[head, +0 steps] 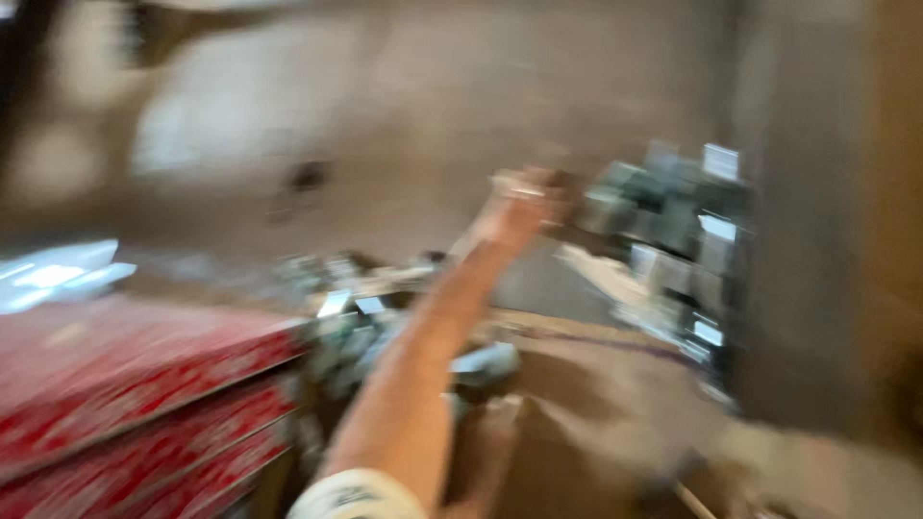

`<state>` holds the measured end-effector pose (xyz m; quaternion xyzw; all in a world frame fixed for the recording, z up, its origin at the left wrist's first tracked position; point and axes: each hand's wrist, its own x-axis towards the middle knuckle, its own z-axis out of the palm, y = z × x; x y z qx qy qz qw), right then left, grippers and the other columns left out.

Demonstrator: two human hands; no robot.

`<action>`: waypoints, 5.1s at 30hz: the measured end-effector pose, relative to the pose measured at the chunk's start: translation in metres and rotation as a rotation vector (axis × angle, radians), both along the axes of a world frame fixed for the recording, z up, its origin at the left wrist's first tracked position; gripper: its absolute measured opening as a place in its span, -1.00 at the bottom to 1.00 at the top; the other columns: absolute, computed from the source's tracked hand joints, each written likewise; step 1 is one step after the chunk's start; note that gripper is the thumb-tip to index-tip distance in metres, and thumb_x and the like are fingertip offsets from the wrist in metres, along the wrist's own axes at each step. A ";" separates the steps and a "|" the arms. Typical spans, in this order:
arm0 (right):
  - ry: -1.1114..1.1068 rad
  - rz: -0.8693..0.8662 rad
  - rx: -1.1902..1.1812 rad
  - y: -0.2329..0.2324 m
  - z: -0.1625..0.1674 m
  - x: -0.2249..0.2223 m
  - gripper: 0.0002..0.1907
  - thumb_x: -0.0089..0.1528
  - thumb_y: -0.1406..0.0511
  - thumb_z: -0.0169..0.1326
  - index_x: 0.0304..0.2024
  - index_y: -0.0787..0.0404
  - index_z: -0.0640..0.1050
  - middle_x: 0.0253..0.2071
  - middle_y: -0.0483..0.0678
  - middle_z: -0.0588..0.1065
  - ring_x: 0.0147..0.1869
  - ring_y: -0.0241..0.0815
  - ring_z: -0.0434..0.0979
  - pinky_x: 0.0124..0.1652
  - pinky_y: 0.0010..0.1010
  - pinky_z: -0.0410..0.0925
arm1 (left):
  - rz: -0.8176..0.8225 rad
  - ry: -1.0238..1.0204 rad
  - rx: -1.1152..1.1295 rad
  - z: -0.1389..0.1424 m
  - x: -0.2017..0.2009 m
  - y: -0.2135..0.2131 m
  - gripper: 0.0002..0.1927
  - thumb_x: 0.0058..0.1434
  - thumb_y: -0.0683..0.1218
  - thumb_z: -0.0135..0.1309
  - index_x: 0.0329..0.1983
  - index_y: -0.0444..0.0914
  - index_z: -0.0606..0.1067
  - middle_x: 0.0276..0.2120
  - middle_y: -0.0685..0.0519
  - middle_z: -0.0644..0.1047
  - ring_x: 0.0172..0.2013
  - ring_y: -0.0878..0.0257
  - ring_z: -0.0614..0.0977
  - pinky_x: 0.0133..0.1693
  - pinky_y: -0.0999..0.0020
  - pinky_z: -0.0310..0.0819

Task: The person sits on the floor and hammers curved metal workpieces one at a time against a steel plate, reshaping them with a hammer, then sets each finished piece onto a growing pile of completed parts.

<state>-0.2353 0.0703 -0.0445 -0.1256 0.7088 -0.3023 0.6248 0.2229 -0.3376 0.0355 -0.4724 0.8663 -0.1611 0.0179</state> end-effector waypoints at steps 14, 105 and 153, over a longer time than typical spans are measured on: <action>0.229 0.370 -0.072 -0.003 0.120 0.016 -0.74 0.29 0.22 0.11 -0.26 0.33 0.63 -0.44 -0.02 0.58 -0.37 -0.28 0.53 -0.34 -0.41 0.40 | 0.412 1.179 0.679 0.055 -0.030 0.076 -0.44 0.10 0.05 0.34 0.03 -0.33 0.41 -0.20 -0.08 0.54 -0.25 0.08 0.62 -0.15 -0.02 0.54; 0.836 0.629 -0.422 0.085 0.153 -0.015 -0.71 0.34 0.20 0.08 -0.30 0.30 0.41 -0.58 0.09 0.40 -0.58 -0.06 0.42 -0.51 -0.17 0.30 | -0.003 1.320 1.507 -0.042 -0.229 0.289 -0.11 0.21 -0.03 0.25 0.49 -0.46 0.13 0.39 -0.17 0.35 0.37 0.14 0.37 0.37 0.32 0.18; 0.904 0.815 -0.091 0.055 0.163 -0.007 -0.74 0.34 0.18 -0.04 -0.27 0.27 0.40 -0.52 0.09 0.51 -0.63 -0.01 0.52 -0.64 -0.16 0.36 | -0.013 1.396 1.512 -0.042 -0.230 0.288 -0.09 0.18 -0.05 0.28 0.50 -0.41 0.12 0.34 -0.14 0.39 0.32 0.17 0.41 0.33 0.31 0.23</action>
